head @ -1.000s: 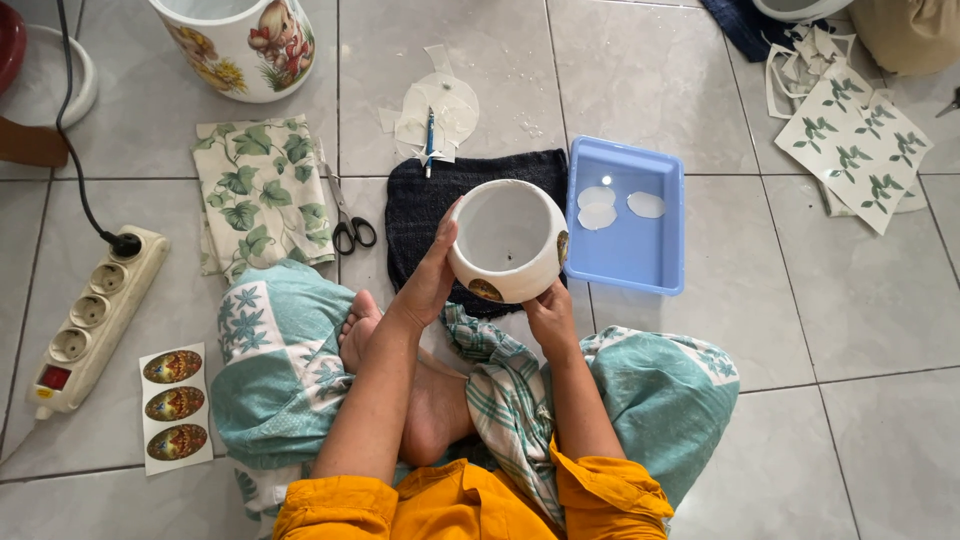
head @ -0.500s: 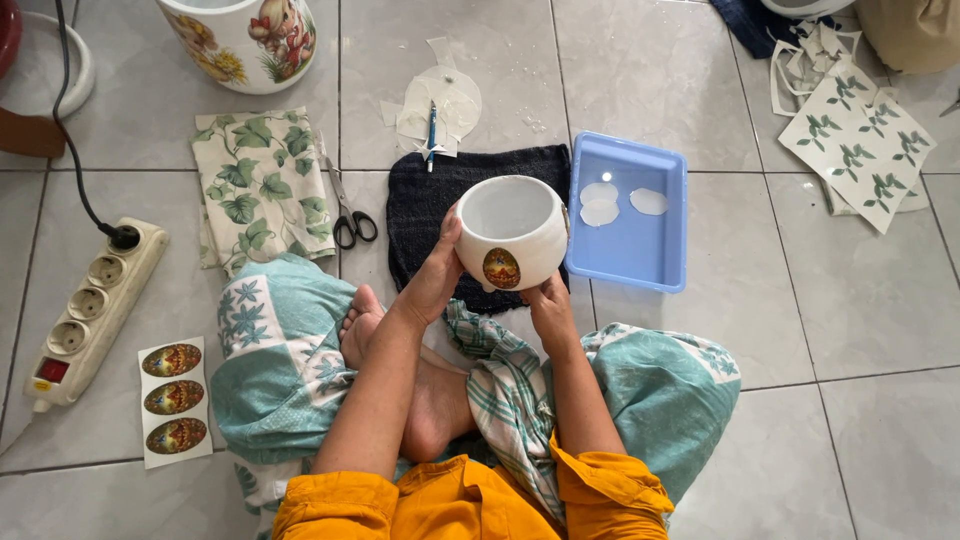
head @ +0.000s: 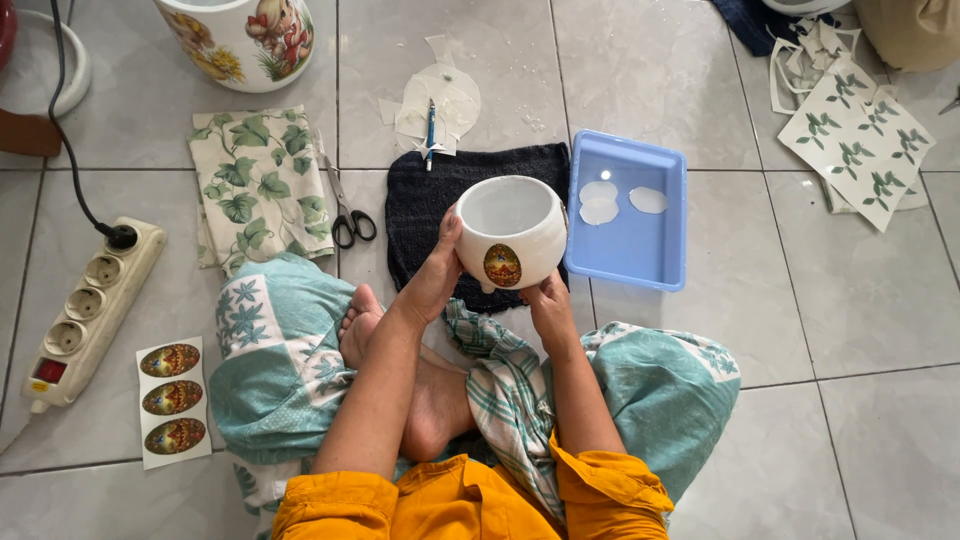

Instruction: Applying decorative decals to a white ceramic pot while sitting on the floor.

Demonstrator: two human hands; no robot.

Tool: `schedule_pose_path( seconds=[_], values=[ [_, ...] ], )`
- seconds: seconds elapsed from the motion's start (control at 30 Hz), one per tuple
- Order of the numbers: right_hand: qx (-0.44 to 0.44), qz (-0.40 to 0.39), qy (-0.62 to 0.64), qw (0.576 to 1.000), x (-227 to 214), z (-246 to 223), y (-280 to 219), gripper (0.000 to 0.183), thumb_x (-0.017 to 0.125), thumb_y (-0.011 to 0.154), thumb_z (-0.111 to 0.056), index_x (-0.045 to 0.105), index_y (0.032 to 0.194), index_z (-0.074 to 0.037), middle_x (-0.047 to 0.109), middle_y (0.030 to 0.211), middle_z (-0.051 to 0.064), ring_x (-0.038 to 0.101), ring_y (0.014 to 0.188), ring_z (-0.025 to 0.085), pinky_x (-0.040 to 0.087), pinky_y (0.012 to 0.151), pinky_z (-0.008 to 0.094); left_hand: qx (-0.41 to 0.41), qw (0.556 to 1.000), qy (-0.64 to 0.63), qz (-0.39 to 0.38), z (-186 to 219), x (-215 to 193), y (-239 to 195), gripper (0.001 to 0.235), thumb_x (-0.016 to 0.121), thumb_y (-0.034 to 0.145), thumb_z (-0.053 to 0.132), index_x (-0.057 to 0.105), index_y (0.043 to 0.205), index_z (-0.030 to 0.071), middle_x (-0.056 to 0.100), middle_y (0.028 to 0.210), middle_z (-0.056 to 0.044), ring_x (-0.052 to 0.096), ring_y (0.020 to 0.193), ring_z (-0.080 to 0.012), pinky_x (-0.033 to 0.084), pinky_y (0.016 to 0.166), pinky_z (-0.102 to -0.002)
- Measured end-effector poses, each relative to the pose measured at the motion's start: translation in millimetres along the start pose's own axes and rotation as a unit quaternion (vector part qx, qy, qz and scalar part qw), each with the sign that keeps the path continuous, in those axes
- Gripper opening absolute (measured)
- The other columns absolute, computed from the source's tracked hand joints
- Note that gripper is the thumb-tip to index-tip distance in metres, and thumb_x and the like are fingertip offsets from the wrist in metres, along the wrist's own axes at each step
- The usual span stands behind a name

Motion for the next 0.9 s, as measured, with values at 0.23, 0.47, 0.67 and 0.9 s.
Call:
schedule_pose_path(
  seconds=[0.23,0.47,0.67,0.9],
  values=[
    [-0.005,-0.001,-0.007,1.000,0,1,0,0.027,0.053,0.081,-0.002,0.053,0.109,-0.002,0.054,0.082,0.009,0.050,0.074,0.017,0.041,0.068,0.032,-0.013,1.000,0.005,0.004,1,0,0,0.068,0.034,0.092,0.058,0.011,0.146,0.024,0.035,0.133,-0.015,0.034,0.119,-0.0296,0.014,0.104,-0.049],
    [-0.011,-0.001,-0.019,1.000,-11,28,10,0.041,0.052,0.084,0.001,0.048,0.124,-0.004,0.058,0.095,0.012,0.053,0.084,0.019,0.042,0.075,0.037,-0.024,1.000,-0.009,0.002,-19,-13,6,0.069,0.028,0.090,0.065,0.013,0.145,0.026,0.045,0.118,-0.017,0.039,0.109,-0.0302,0.006,0.103,-0.053],
    [-0.140,0.044,-0.159,0.976,6,-10,35,0.051,0.068,0.073,-0.003,0.051,0.120,-0.001,0.055,0.099,0.022,0.056,0.097,0.032,0.042,0.083,0.045,0.039,0.995,0.076,0.044,-13,-9,18,0.074,0.050,0.087,0.056,0.017,0.143,0.020,0.038,0.129,-0.030,0.039,0.123,-0.0408,0.006,0.106,-0.059],
    [-0.034,0.084,-0.217,0.972,8,25,64,0.067,0.073,0.069,-0.009,0.042,0.128,-0.002,0.057,0.115,0.022,0.051,0.112,0.040,0.040,0.094,0.054,0.073,0.986,0.129,0.070,-19,-11,41,0.071,0.056,0.087,0.048,0.020,0.143,0.021,0.037,0.135,-0.023,0.038,0.128,-0.0335,0.014,0.110,-0.055]
  ],
)
Point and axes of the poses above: each hand's wrist, its own y-axis towards the middle knuckle, its own x-axis out of the palm, z = x × y, the point moved 1 cm from there along y, towards the middle knuckle
